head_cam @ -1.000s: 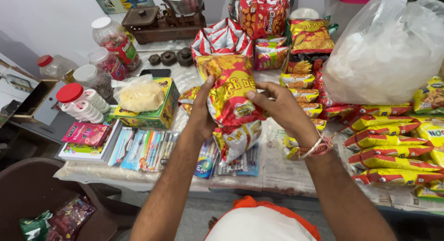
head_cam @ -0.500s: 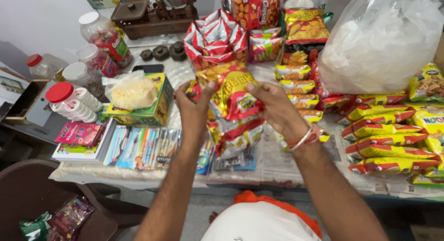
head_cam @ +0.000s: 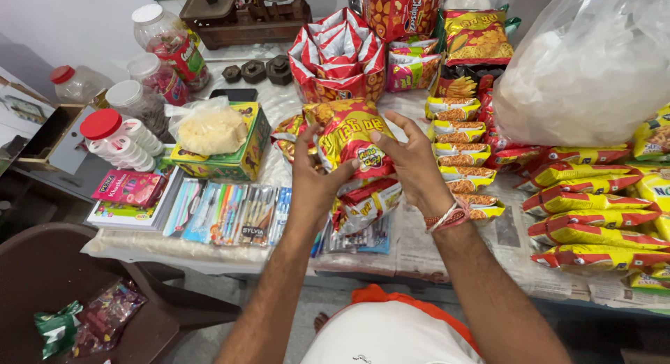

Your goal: The person arranges multiple snack packets on a table, folding and stacking them into neat piles. They handle red and yellow snack bags, moving them from a bin and the table surface to create organized stacks.

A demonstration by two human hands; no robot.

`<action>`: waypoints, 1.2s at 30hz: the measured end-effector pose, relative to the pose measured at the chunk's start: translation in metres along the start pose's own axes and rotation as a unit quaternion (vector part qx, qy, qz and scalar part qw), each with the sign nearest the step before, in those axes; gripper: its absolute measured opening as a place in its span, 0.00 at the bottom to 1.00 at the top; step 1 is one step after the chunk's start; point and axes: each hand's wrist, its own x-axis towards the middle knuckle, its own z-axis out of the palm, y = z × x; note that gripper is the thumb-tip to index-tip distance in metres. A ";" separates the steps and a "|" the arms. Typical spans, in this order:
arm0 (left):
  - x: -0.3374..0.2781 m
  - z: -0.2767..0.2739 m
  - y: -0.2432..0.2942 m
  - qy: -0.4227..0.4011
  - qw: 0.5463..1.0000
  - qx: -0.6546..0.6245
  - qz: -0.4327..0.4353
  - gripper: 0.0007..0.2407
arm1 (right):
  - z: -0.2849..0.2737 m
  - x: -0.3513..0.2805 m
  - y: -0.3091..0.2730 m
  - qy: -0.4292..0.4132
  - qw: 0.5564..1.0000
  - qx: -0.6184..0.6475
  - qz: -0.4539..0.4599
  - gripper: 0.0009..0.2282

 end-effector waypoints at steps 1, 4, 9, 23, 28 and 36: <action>-0.001 -0.001 0.000 0.002 1.000 0.015 -0.018 0.33 | -0.002 0.002 0.000 0.010 1.000 -0.014 -0.011 0.30; -0.001 -0.006 0.002 0.011 0.999 0.050 -0.003 0.23 | -0.006 0.002 -0.005 0.005 0.996 -0.060 -0.060 0.27; 0.003 -0.017 0.022 -0.049 0.997 0.061 0.012 0.16 | -0.010 -0.017 -0.027 -0.088 0.984 -0.111 -0.109 0.28; 0.075 -0.031 0.063 -0.231 0.962 0.089 0.113 0.06 | -0.001 0.017 -0.083 -0.088 0.963 -0.124 -0.221 0.12; 0.080 -0.012 0.053 -0.140 0.987 -0.007 0.078 0.05 | 0.003 0.026 -0.093 -0.107 0.968 -0.109 -0.200 0.12; 0.088 -0.001 0.058 -0.105 0.990 0.019 0.091 0.07 | 0.001 0.036 -0.092 -0.126 0.967 -0.081 -0.205 0.14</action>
